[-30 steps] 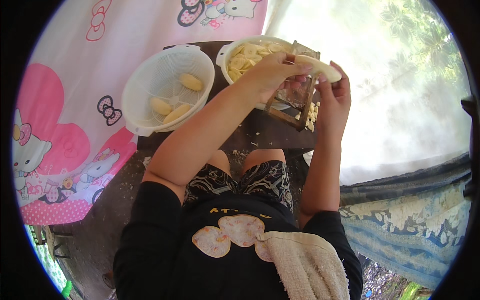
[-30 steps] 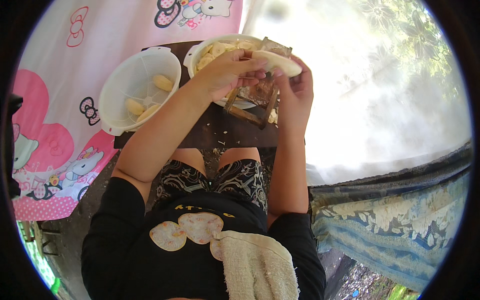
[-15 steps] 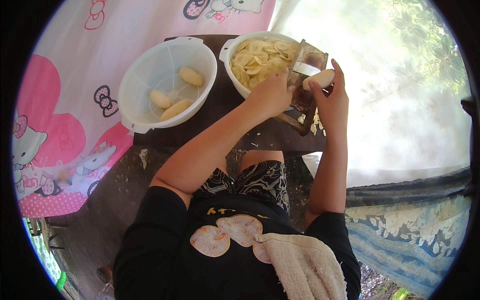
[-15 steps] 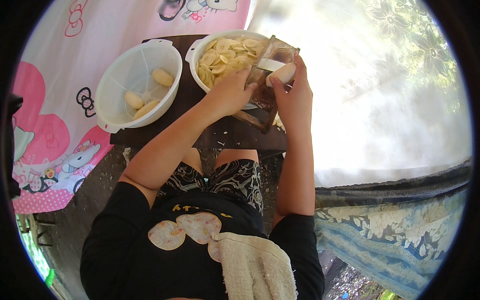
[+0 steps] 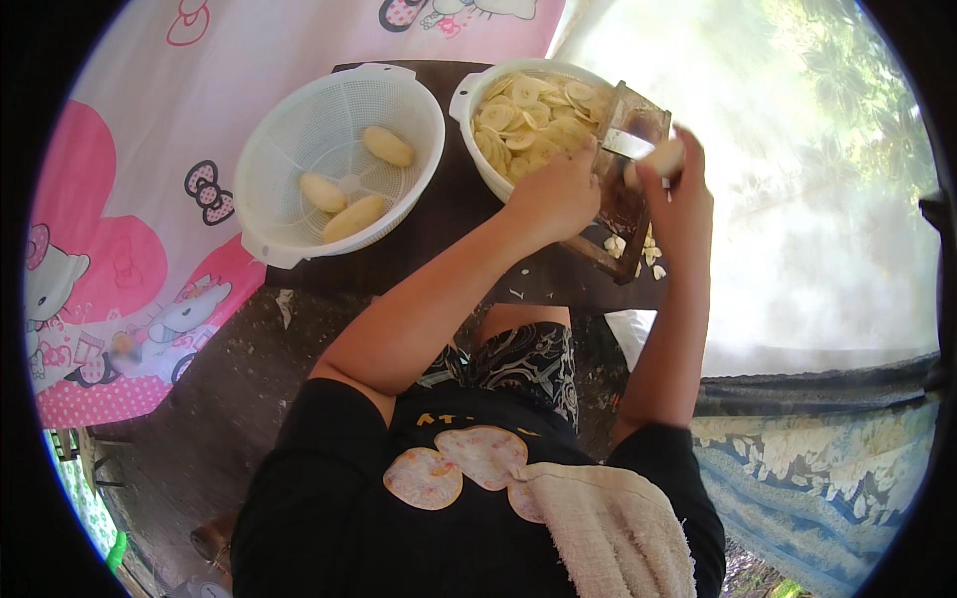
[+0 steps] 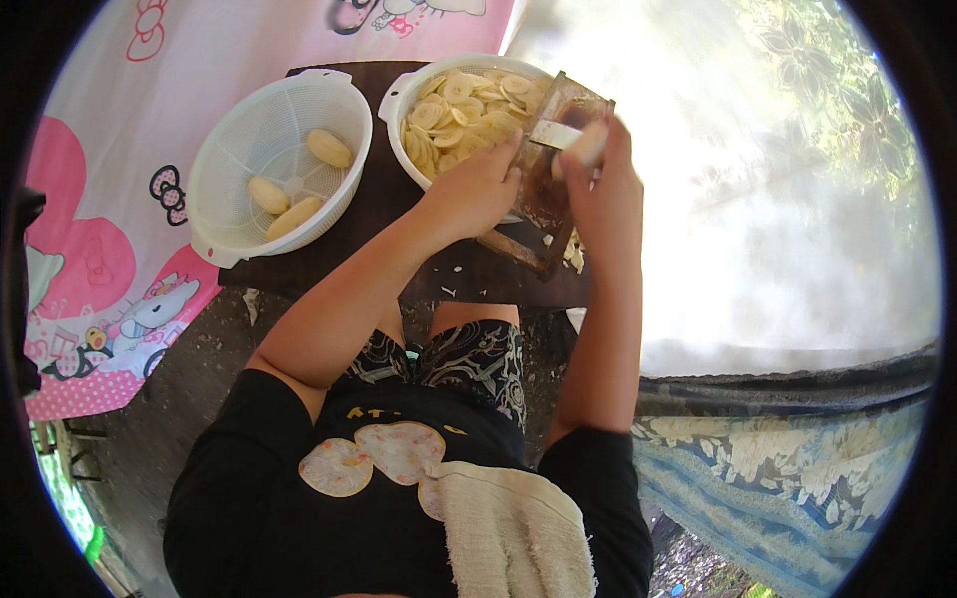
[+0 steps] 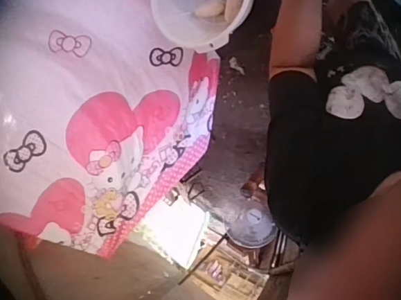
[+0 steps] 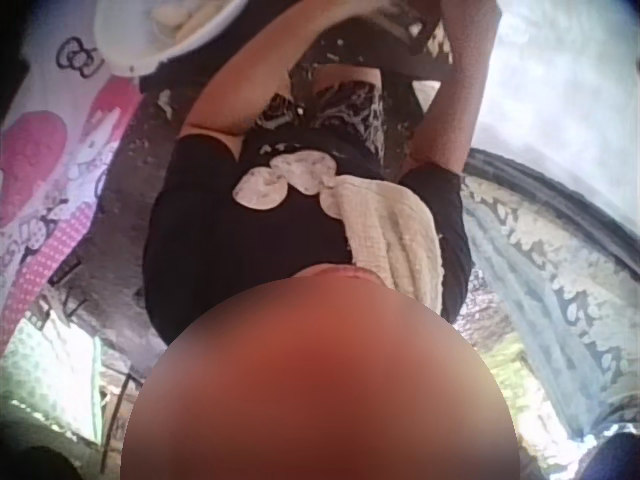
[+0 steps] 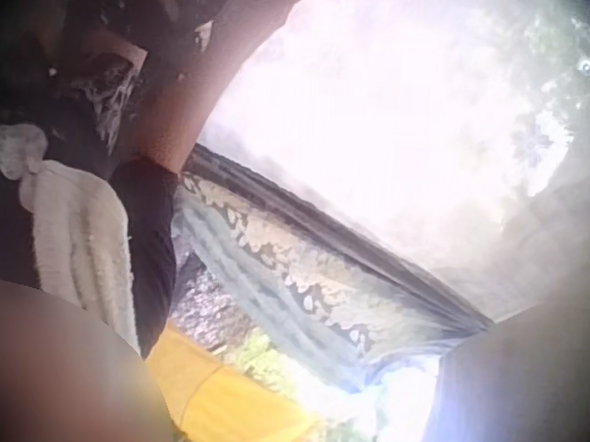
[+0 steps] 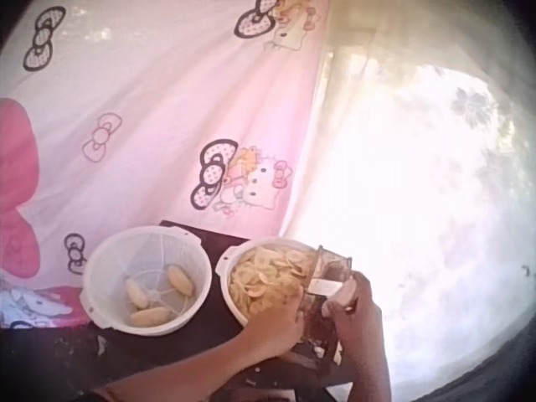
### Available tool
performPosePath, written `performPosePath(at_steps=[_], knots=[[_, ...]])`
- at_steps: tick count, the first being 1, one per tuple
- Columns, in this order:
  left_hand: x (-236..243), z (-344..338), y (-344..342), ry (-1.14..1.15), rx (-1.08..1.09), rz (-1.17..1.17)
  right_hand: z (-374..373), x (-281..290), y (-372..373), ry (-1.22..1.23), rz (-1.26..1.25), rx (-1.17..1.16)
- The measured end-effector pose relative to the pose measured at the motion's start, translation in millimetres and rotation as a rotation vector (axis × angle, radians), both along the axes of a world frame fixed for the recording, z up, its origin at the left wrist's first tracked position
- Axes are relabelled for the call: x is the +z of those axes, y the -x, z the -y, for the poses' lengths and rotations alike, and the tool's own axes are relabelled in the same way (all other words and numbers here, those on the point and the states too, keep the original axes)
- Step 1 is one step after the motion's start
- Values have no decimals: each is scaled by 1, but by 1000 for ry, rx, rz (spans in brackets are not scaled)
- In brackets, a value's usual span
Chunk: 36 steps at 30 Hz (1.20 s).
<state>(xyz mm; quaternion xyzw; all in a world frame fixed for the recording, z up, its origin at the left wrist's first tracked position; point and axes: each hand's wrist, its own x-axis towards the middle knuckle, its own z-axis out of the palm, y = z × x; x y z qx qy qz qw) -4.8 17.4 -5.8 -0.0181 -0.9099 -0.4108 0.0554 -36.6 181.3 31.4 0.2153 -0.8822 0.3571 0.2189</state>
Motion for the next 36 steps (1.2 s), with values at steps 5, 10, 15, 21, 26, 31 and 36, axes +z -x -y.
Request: performPosePath(at_steps=[5,10,15,21,26,31,36], knots=[[-6,4,7,-7,-52,-5,5,-4,11,71,-111,6],[-3,2,7,-36,-62,0,9,4,86,46,-68,-114],[-2,0,8,-55,-34,-4,-5,-9,7,123,-15,-34],[-4,3,12,-91,-92,10,0,-20,30,184,-187,59],[0,3,10,-108,-100,23,3,-3,90,110,-107,-78],[-3,6,11,-132,-74,1,-2,-7,-11,112,47,18],[-7,8,12,-107,-65,-3,13,-16,21,171,-63,36]])
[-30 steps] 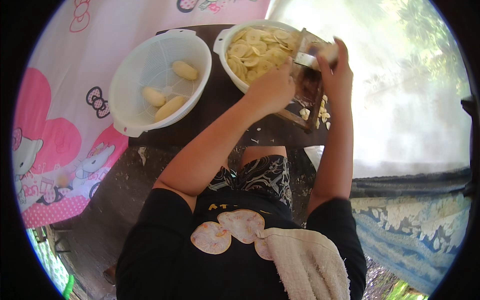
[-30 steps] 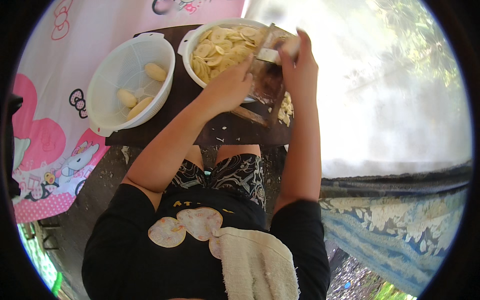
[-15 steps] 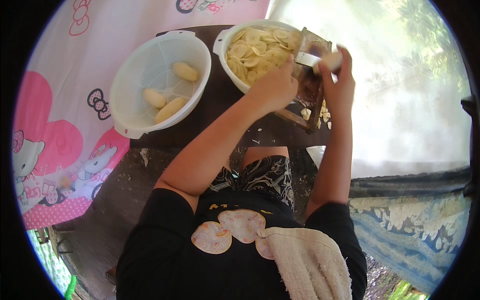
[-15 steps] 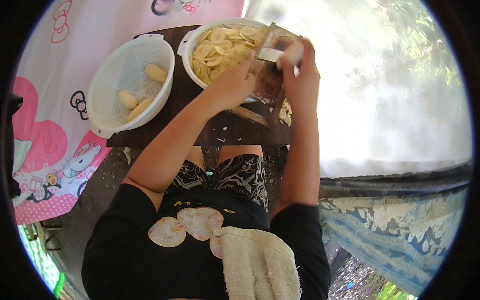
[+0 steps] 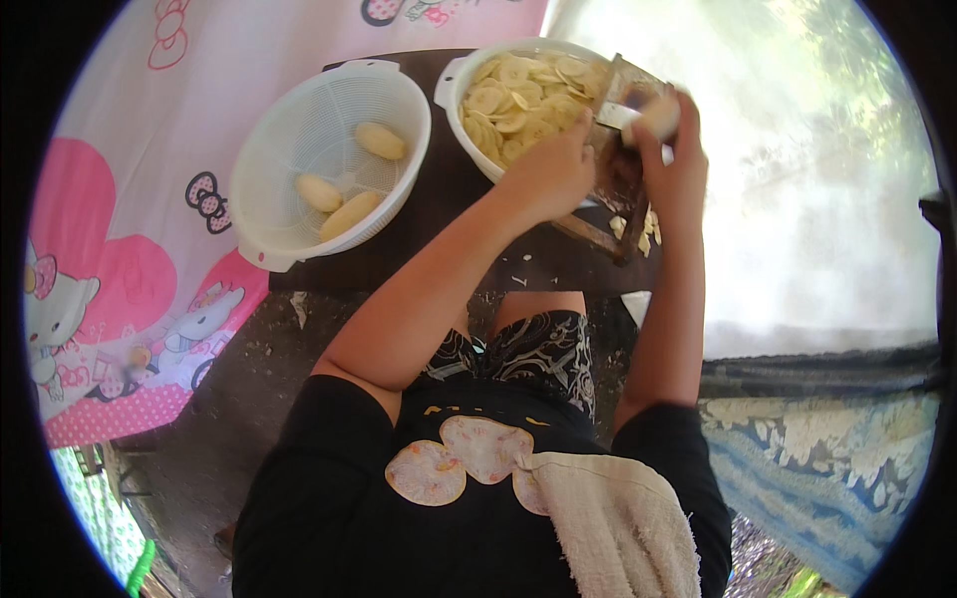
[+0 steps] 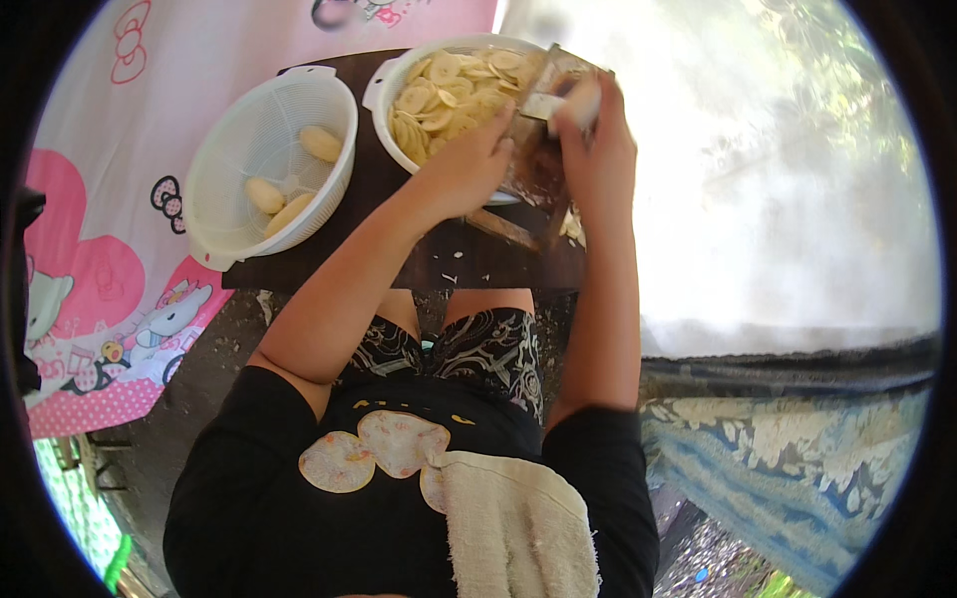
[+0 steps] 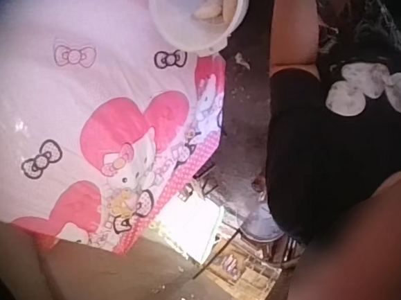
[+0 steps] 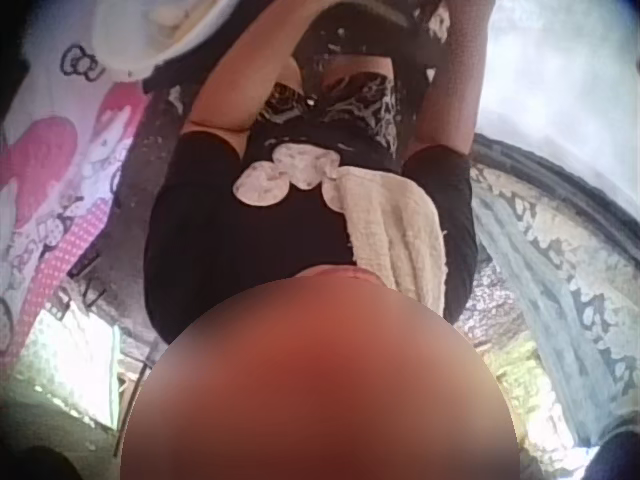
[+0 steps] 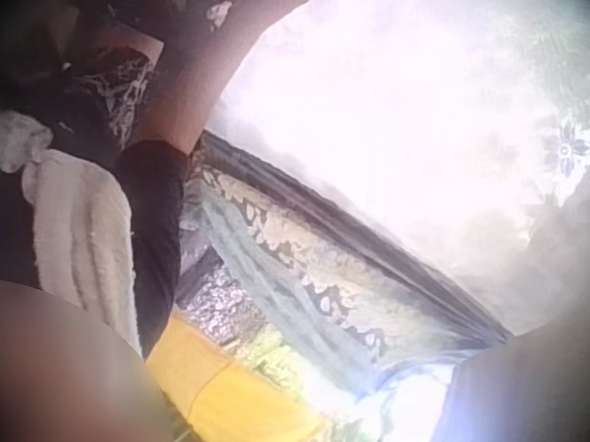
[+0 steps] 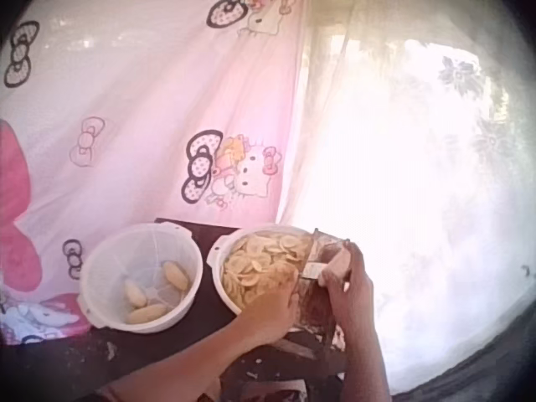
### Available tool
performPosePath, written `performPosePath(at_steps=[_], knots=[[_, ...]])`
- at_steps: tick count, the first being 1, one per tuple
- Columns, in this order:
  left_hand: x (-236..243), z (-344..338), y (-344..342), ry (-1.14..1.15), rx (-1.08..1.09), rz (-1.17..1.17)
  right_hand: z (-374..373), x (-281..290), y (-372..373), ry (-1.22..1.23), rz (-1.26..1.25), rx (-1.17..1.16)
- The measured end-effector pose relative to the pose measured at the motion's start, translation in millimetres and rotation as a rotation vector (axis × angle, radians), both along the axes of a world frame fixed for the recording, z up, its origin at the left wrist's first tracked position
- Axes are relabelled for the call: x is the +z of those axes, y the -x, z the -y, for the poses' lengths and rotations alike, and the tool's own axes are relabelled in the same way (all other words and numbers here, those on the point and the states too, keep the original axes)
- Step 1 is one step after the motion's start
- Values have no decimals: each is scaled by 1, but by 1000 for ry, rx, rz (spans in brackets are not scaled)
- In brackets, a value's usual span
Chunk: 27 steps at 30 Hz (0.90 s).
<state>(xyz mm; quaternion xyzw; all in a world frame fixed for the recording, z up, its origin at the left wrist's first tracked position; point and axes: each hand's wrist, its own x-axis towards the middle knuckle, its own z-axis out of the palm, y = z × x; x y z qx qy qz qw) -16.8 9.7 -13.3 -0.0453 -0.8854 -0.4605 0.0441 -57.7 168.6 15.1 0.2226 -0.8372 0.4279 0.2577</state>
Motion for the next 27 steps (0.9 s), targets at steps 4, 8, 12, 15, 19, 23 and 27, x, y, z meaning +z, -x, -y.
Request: performPosePath(at_steps=[4,8,12,15,19,23,27], knots=[[6,-3,-4,-20,18,-5,1,12,69,-75,18,-110],[10,-5,-7,-35,10,13,-6,11,19,-31,80,-30],[6,-3,-3,-20,21,20,-15,-4,-45,-47,0,26],[2,-1,-4,-5,6,45,-10,-6,-9,-31,-31,-22],[6,-4,-4,-16,28,-14,-7,10,65,-70,42,-140],[9,-8,-5,-13,21,-1,-11,11,28,-27,39,-49],[4,-4,-2,-18,31,-5,-19,-8,-43,3,90,-12]])
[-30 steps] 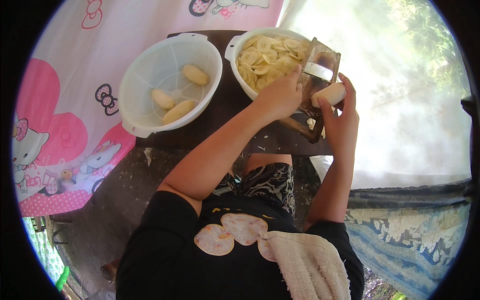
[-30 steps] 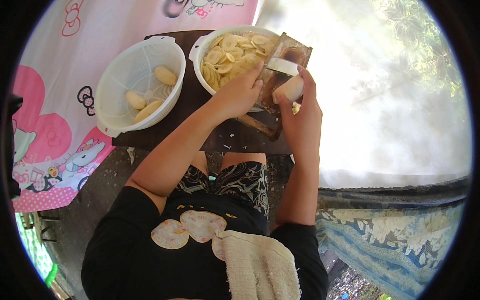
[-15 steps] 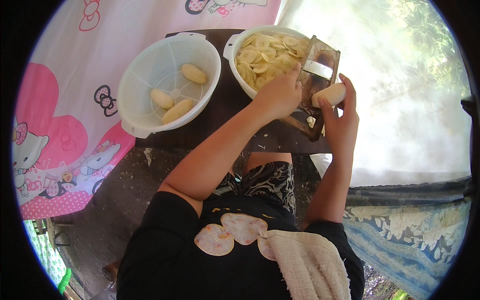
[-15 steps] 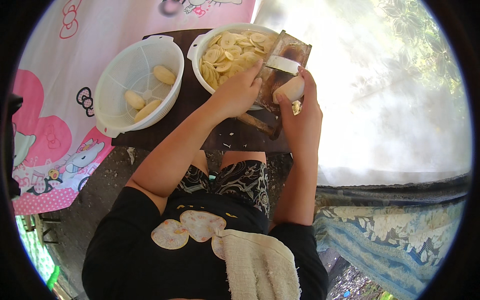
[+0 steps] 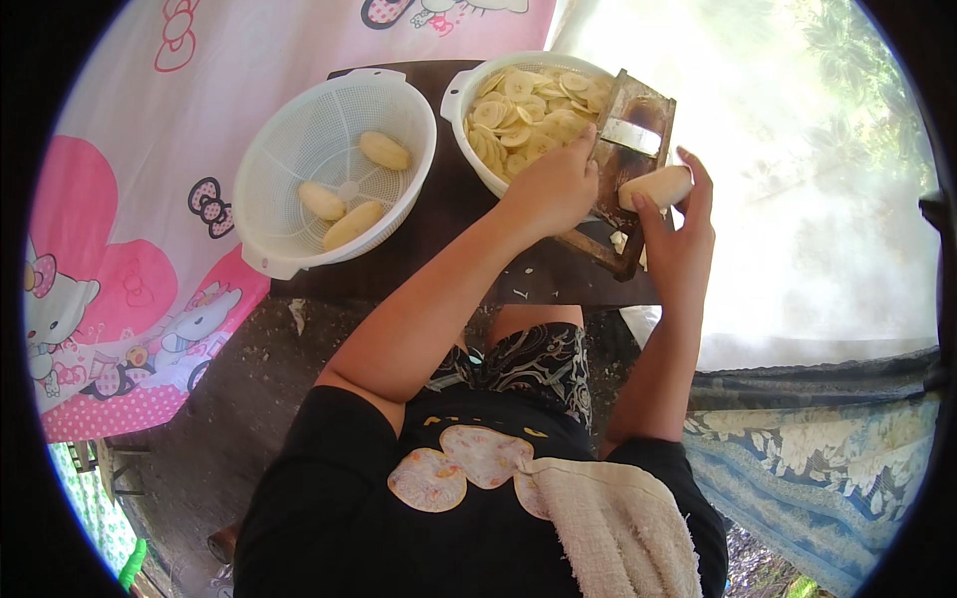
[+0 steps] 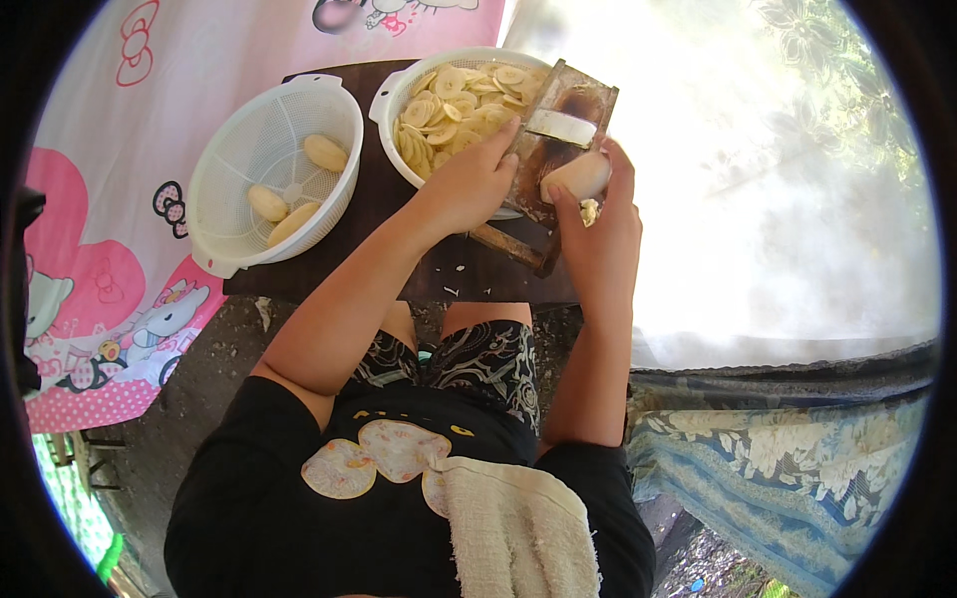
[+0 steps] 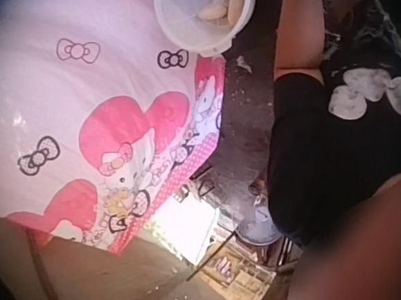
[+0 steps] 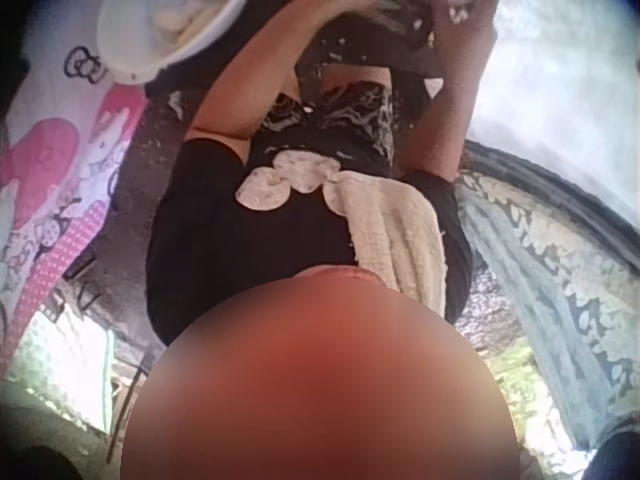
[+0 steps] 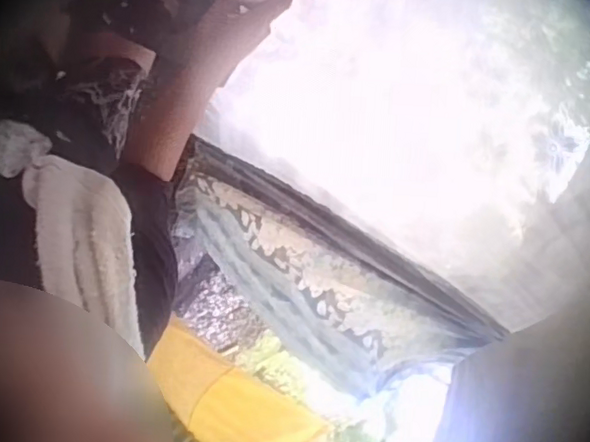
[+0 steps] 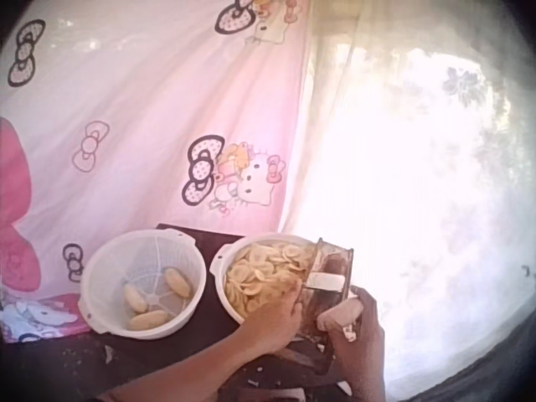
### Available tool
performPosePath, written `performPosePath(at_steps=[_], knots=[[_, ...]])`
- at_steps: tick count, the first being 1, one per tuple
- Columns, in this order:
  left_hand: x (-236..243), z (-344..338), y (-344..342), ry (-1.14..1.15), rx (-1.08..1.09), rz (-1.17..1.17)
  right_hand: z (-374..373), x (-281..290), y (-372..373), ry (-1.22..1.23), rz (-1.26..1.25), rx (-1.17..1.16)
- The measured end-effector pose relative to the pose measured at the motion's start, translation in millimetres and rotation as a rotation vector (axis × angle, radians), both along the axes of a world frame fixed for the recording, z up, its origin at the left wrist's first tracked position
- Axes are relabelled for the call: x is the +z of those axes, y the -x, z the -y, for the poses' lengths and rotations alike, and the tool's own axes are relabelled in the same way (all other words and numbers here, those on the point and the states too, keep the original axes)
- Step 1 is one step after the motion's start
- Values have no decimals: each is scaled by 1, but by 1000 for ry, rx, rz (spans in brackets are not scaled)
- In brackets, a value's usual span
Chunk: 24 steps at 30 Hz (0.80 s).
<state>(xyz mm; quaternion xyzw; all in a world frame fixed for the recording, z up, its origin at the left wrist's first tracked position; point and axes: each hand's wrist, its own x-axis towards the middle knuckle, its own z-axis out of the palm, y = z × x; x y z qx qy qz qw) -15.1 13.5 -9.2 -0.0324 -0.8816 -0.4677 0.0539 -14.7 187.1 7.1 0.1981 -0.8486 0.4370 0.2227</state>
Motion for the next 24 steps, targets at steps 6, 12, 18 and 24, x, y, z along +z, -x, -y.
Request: performPosePath(at_steps=[6,12,18,24], knots=[[-1,0,-1,14,-17,39,13,13,109,-49,-75,-152],[4,-4,-3,-23,-5,-3,3,13,54,-37,-20,-33],[-1,2,-5,8,-5,45,10,-1,28,-17,-160,6],[6,-4,-5,29,-9,19,3,12,120,-106,-78,-168]])
